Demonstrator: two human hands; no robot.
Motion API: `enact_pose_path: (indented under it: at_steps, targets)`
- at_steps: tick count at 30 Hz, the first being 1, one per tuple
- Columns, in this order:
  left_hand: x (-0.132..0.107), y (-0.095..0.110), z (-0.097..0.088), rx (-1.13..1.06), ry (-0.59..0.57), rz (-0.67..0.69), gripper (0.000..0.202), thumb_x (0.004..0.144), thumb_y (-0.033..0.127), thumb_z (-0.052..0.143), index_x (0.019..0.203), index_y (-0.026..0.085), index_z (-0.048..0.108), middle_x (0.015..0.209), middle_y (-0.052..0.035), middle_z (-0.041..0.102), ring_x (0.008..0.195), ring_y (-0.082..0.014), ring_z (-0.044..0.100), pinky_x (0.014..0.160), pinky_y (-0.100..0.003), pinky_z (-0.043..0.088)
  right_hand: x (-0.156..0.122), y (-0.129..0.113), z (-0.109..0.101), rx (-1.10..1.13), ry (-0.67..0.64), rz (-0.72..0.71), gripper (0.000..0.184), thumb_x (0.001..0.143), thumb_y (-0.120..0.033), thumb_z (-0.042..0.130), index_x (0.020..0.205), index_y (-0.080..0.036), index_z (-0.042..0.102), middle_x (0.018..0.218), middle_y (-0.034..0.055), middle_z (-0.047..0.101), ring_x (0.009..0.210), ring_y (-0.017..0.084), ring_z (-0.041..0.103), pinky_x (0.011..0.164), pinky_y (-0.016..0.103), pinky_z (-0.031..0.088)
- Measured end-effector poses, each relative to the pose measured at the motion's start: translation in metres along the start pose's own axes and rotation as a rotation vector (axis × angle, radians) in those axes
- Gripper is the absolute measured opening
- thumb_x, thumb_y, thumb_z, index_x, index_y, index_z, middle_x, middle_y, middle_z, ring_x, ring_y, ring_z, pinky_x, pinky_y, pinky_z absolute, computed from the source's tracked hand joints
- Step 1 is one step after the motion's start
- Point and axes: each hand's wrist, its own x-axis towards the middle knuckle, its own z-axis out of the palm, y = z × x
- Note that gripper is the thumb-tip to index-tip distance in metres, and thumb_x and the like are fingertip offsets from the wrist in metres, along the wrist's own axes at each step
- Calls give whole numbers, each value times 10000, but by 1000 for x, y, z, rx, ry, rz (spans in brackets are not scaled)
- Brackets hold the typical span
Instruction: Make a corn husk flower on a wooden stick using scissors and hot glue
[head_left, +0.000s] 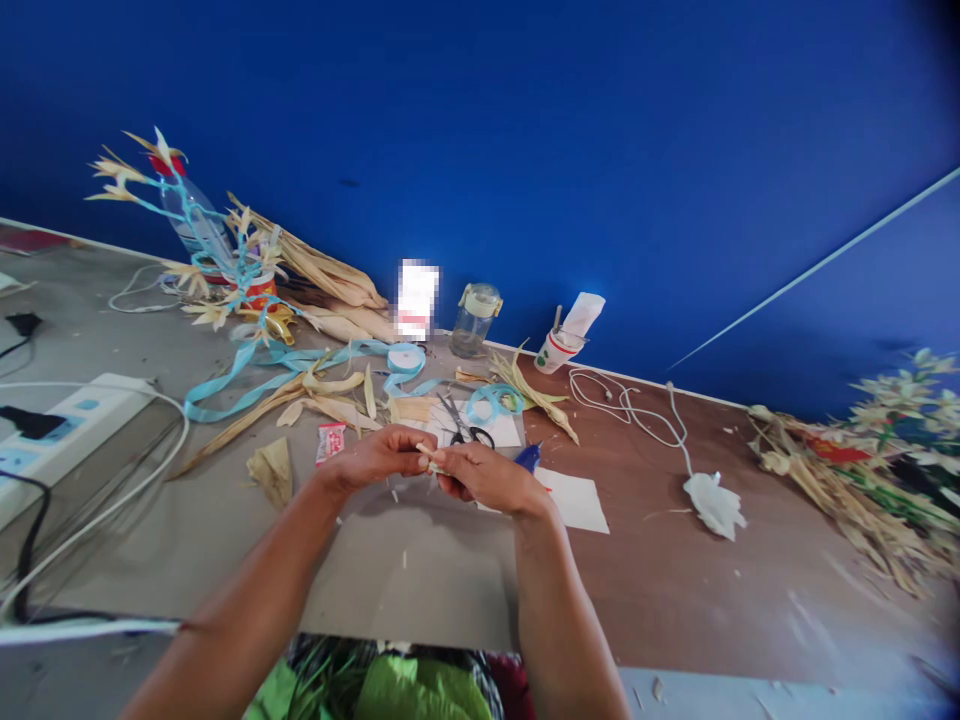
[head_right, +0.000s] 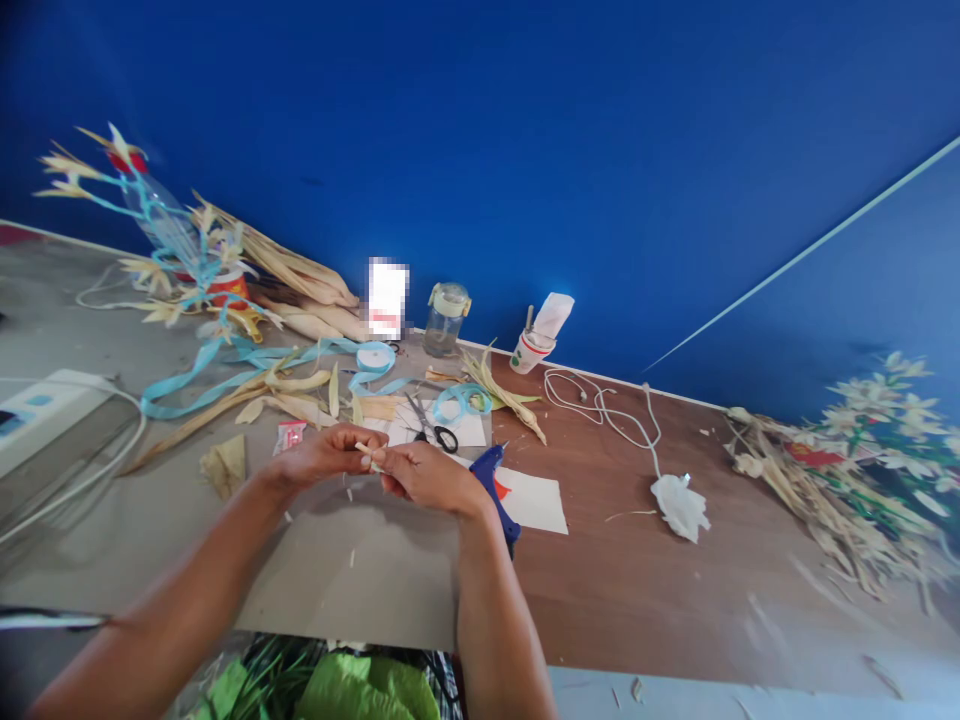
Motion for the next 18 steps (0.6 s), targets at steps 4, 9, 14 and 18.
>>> enact_pose_path:
  at_steps: [4, 9, 14, 18]
  targets:
    - [0, 0, -1, 23, 26, -5, 317, 761, 427, 642, 716, 116, 602, 684, -5, 500, 631, -104, 412, 599, -232, 321, -1, -2, -2, -23, -20, 43, 516, 908, -545, 368, 603, -155, 515, 529, -23, 468, 471, 70, 388, 490, 212, 308]
    - [-1, 5, 2, 68, 31, 25, 298, 750, 423, 652, 703, 132, 609, 709, -19, 524, 676, -130, 458, 651, -246, 358, -2, -1, -2, 61, -64, 64, 550, 882, -578, 393, 558, -151, 517, 486, -29, 456, 442, 63, 377, 473, 209, 302]
    - [-1, 13, 6, 72, 14, 74, 310, 752, 424, 652, 642, 142, 581, 681, -12, 503, 638, -120, 434, 629, -237, 351, -4, 1, -2, 180, -114, 37, 578, 848, -620, 417, 536, -146, 527, 450, -34, 448, 404, 52, 343, 435, 209, 261]
    - [-2, 15, 6, 78, 10, 94, 316, 748, 436, 652, 637, 148, 585, 681, -15, 508, 640, -126, 442, 633, -240, 359, -4, 1, -3, 239, -148, 19, 589, 820, -650, 435, 533, -145, 532, 417, -43, 426, 384, 51, 338, 416, 209, 231]
